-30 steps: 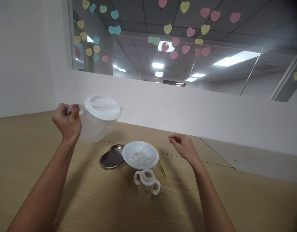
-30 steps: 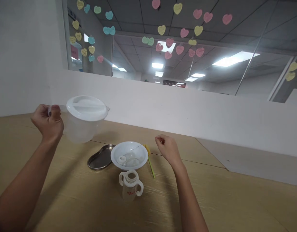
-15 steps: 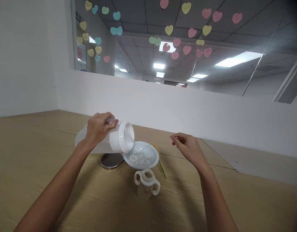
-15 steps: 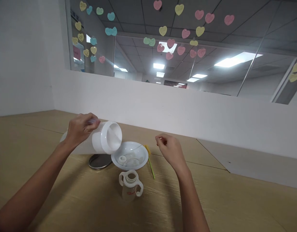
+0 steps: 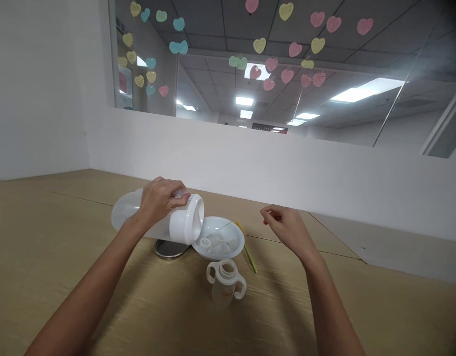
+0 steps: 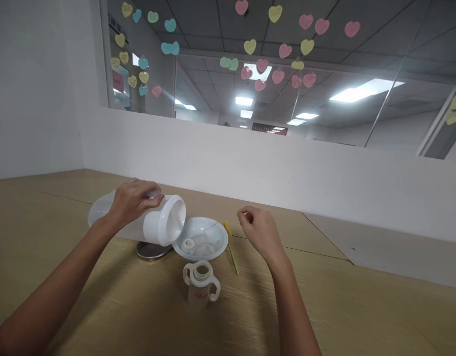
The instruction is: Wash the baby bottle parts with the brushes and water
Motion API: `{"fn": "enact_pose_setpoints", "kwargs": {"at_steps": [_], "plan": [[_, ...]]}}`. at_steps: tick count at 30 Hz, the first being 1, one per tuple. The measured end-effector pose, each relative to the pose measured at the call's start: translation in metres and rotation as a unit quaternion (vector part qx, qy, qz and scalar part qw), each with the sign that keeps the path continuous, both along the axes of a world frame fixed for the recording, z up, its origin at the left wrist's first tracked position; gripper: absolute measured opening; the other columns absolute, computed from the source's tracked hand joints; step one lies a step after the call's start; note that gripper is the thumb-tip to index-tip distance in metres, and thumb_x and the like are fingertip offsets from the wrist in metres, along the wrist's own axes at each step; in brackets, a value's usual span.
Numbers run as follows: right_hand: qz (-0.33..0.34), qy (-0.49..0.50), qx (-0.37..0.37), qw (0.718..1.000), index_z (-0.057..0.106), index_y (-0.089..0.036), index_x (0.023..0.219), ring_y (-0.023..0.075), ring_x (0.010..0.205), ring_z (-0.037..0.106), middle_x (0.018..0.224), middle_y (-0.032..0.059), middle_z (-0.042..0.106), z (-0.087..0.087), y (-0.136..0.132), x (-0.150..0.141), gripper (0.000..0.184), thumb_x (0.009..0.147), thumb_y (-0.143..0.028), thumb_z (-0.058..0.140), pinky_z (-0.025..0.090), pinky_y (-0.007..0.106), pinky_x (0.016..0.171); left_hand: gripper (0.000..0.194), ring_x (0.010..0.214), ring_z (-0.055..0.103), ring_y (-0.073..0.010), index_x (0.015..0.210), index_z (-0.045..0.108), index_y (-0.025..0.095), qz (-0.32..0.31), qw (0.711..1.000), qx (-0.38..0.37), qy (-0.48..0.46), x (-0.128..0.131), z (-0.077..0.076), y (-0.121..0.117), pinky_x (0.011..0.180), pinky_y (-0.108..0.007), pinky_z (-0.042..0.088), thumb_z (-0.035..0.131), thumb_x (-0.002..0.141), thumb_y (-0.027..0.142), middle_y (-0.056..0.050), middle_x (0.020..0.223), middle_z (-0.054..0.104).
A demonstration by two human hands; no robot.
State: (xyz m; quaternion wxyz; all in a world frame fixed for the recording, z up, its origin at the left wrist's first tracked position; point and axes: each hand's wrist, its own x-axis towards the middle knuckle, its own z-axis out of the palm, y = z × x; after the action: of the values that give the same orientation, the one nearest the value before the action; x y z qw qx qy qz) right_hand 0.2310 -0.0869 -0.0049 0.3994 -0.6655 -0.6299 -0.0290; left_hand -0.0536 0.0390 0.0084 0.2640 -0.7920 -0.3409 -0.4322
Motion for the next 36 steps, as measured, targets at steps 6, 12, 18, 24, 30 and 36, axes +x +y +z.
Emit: {"fn": "enact_pose_setpoints", "kwargs": {"at_steps": [6,12,18,24,30,36], "plan": [[0.013,-0.003,-0.003,1.0,0.062,-0.018,0.07,0.0122,0.05,0.046,0.061,0.002,0.061,0.0,0.001,0.001,0.028,0.079,-0.036,0.042,0.031,0.023,0.048,0.02,0.056,0.053,-0.0167,0.065,0.058,0.022,-0.012,0.999,0.031,0.022,0.002,0.0,-0.003,0.059,-0.027,0.035,0.051,0.077,0.035,0.001,0.056,0.061],[0.015,-0.008,-0.001,1.0,0.062,-0.017,0.071,0.013,0.051,0.048,0.062,0.0029,0.061,-0.001,0.001,0.001,0.028,0.078,-0.035,0.042,0.032,0.024,0.049,0.023,0.055,0.053,-0.0166,0.065,0.058,0.022,-0.019,0.999,0.042,0.013,0.001,0.0,-0.001,0.061,-0.028,0.037,0.05,0.079,0.038,0.0,0.056,0.061],[0.019,-0.013,-0.001,1.0,0.063,-0.017,0.07,0.0132,0.051,0.049,0.062,0.0033,0.062,0.0,0.001,0.001,0.029,0.078,-0.036,0.041,0.032,0.024,0.048,0.029,0.052,0.051,-0.0165,0.062,0.058,0.021,-0.022,0.997,0.052,-0.057,0.005,-0.001,-0.005,0.06,-0.03,0.038,0.047,0.08,0.042,-0.001,0.053,0.059],[0.012,-0.015,-0.001,1.0,0.063,-0.017,0.07,0.0133,0.053,0.05,0.062,0.0028,0.062,0.0,0.001,0.0,0.028,0.078,-0.035,0.042,0.033,0.024,0.05,0.037,0.051,0.046,-0.0148,0.059,0.055,0.021,-0.093,0.987,0.043,-0.122,0.01,0.005,-0.027,0.059,-0.03,0.038,0.042,0.081,0.048,0.0,0.051,0.055],[0.012,-0.016,-0.006,1.0,0.064,-0.017,0.07,0.0124,0.05,0.048,0.063,0.0032,0.062,0.0,0.001,0.001,0.031,0.078,-0.037,0.042,0.032,0.024,0.048,0.041,0.049,0.044,-0.0134,0.058,0.052,0.02,-0.194,0.971,0.027,-0.138,0.019,0.008,-0.052,0.056,-0.029,0.038,0.042,0.081,0.052,0.001,0.05,0.053],[0.012,-0.016,-0.009,1.0,0.064,-0.018,0.072,0.0132,0.051,0.049,0.063,0.0031,0.062,0.0,0.001,0.001,0.03,0.079,-0.037,0.042,0.033,0.024,0.049,0.046,0.046,0.047,-0.0132,0.056,0.05,0.021,-0.21,0.972,0.031,-0.101,0.03,0.006,-0.067,0.058,-0.03,0.04,0.036,0.082,0.057,0.001,0.047,0.053]]}}
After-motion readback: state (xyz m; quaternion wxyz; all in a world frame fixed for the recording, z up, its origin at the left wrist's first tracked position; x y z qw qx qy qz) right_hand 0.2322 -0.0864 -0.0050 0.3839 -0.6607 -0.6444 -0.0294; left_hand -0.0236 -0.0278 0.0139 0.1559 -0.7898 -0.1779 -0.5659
